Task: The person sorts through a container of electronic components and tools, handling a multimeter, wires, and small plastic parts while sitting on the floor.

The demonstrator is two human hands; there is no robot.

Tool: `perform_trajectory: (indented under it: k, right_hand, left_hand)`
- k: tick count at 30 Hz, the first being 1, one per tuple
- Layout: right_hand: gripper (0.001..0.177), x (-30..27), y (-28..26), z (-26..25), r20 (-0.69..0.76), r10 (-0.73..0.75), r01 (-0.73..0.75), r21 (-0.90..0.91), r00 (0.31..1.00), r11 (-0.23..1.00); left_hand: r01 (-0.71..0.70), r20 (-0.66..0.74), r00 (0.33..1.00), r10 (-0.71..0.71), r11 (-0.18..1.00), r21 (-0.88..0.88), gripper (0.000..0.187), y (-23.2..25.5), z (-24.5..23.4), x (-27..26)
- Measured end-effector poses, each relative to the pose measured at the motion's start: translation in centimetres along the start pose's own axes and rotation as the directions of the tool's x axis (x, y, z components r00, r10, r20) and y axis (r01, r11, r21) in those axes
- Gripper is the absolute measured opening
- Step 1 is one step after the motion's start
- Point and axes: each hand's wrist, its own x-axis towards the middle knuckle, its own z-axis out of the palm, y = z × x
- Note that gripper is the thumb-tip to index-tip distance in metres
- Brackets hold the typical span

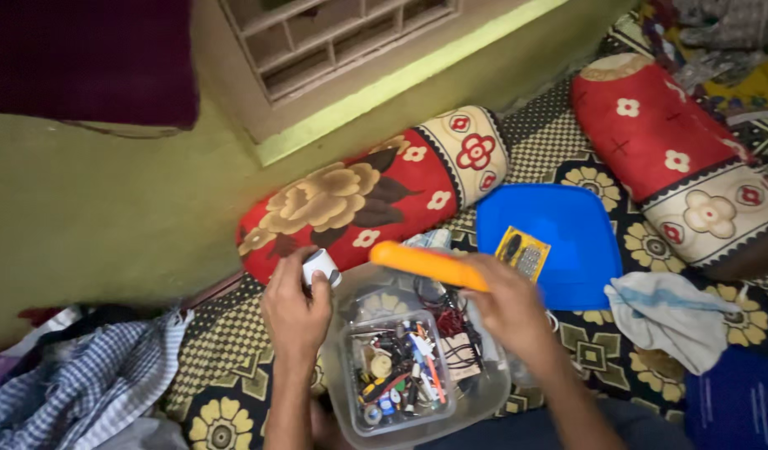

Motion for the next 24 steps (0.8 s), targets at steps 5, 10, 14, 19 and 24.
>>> perform_trajectory:
  k: [5,10,14,19,24]
  right_hand:
    - [0.056,1.7,-0.4,7.6,0.245,-0.136,0.162,-0.09,0.96,0.983]
    - [0.054,2.8,2.7,12.3,0.401,-0.144,0.141,0.038,0.905,0.989]
    - [0.053,3.2,5.7,13.7,0.532,-0.114,0.05,0.133,0.839,0.99]
    - [0.058,3.7,5.4,13.1,0.511,-0.182,0.16,0.087,0.84,0.983]
    - [0.054,3.0,2.2,9.1,0.248,-0.227,0.267,-0.144,0.942,0.953]
  left_hand:
    - [0.024,-0.036,0.999,-0.026,0.999,-0.04,0.029,-0.8,-1.4,0.7]
    - [0.065,-0.04,0.997,-0.067,0.996,-0.056,0.028,-1.2,-1.7,1.1]
    - [0.125,0.005,0.992,-0.125,0.989,-0.073,0.027,-1.2,-1.6,1.1]
    - [0.044,-0.013,0.999,-0.045,0.995,-0.093,0.026,-1.3,-1.2,0.9]
    - [0.074,0.05,0.996,-0.072,0.996,-0.043,0.026,-1.2,-1.0,0.9]
